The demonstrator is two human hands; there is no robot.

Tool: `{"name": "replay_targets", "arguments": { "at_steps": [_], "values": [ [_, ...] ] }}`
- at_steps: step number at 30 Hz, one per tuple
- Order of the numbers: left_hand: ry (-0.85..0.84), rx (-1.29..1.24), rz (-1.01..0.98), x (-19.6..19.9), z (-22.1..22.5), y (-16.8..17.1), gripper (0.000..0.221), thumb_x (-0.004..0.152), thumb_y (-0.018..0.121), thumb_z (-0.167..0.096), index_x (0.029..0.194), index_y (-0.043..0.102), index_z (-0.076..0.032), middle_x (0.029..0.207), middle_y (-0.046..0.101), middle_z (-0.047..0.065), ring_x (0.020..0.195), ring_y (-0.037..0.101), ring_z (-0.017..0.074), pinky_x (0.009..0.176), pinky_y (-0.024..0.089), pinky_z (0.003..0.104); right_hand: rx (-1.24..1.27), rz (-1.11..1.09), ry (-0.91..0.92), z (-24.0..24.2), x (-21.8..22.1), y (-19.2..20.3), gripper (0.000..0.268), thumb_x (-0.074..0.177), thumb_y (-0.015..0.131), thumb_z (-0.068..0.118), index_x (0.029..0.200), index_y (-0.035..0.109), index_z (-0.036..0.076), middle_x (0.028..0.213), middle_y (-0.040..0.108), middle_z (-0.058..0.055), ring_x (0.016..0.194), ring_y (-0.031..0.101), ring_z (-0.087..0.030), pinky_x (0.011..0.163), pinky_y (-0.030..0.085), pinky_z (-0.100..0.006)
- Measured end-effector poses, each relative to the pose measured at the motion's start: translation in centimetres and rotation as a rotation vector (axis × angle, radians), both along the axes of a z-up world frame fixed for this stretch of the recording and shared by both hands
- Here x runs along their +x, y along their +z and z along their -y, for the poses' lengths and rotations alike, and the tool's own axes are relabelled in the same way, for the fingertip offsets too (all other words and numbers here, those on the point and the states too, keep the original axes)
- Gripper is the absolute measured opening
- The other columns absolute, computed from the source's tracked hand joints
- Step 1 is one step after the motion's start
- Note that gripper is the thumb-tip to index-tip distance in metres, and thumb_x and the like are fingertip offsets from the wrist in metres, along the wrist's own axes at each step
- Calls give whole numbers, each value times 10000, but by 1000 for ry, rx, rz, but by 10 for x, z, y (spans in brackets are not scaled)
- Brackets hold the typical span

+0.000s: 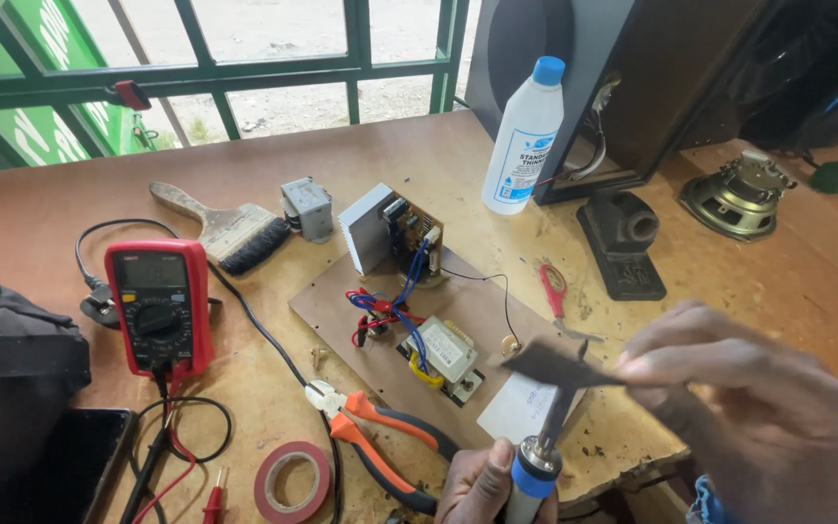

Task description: Finishing the soldering of a heatsink onto a circuit board and testing the circuit with a multimeter.

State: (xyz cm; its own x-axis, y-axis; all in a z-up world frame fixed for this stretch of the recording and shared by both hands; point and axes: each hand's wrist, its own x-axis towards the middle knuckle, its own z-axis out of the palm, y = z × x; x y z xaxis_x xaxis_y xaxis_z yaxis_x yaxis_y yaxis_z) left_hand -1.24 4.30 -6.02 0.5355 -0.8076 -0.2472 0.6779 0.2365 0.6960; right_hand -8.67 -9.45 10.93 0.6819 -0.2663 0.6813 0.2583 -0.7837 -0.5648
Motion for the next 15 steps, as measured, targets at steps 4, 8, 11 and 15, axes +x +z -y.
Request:
{"name": "replay_targets", "arguments": {
  "at_steps": [4,8,11,15],
  "values": [
    [-6,-27,25,0,2,-3,668,976,522,-498,669,733,58,547,630,152,452,526,199,442,366,301,50,-46,-92,-5,9,3,116,837,704,107,896,760,25,840,789,-114,749,778,-205,645,626,-274],
    [18,-34,44,0,1,3,685,972,514,-506,637,714,57,504,591,148,420,490,186,419,312,287,101,-110,-73,-5,9,5,160,809,721,116,899,777,-3,857,820,-125,803,811,-225,717,659,-294],
    [48,-127,35,0,3,13,697,1001,494,-466,591,661,72,447,513,158,389,443,206,402,272,306,83,-118,-132,2,11,0,155,824,730,135,912,772,14,928,822,-127,872,822,-226,805,682,-308],
    [106,-99,61,-2,6,8,696,973,511,-471,588,677,84,459,556,184,383,467,205,395,282,295,111,-126,-39,8,14,-3,133,829,730,105,905,788,13,886,817,-117,871,806,-232,779,647,-328]
  ]
}}
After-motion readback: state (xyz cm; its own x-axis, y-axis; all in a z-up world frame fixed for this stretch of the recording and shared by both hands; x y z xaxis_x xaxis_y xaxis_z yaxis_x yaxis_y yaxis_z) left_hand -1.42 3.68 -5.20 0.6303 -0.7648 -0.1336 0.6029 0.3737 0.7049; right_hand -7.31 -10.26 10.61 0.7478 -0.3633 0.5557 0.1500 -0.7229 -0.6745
